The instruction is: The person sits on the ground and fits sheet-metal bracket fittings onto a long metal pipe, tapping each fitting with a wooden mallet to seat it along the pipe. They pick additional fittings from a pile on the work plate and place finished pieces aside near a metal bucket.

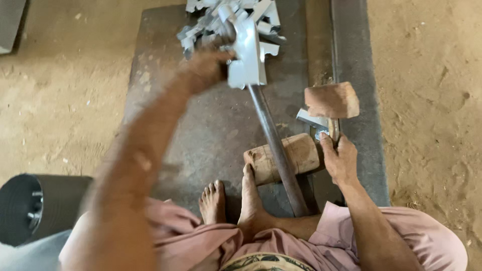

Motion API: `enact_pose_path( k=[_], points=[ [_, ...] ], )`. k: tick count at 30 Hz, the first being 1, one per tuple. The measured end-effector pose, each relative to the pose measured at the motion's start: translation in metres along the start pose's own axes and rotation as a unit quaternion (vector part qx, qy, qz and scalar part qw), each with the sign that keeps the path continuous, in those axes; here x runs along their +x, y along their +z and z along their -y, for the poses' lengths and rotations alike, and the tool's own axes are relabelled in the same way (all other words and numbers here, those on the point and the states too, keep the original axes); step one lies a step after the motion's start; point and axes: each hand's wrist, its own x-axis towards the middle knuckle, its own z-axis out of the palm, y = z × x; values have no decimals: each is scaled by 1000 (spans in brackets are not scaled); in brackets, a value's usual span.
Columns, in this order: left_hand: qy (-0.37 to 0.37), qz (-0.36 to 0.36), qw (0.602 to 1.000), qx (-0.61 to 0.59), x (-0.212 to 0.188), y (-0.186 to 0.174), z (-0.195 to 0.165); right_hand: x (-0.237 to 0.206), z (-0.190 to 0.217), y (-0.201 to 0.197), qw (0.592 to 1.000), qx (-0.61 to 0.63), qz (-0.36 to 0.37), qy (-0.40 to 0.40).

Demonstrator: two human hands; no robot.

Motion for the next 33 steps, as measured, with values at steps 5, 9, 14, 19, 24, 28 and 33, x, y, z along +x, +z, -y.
enact_pose_path(
  k=[5,9,14,19,24,28,33],
  points=[
    [29,-187,981,-34,60,-9,170,6,-18,-3,999,-33,10,21],
    [95,-279,954,57,66,4,212,4,-17,0,997,-72,23,-13],
    [32,-352,889,291,59,36,186,-1,13,-4,995,-69,47,-57],
    [59,-310,907,280,51,42,176,-15,28,4,950,66,-52,-301],
    [35,-315,905,284,56,37,182,-5,13,35,951,-232,204,-3],
    [83,-300,910,273,58,36,185,-5,-9,15,985,-139,62,-81],
    [55,-300,916,260,55,37,186,-25,-15,36,970,37,6,-240]
  ],
)
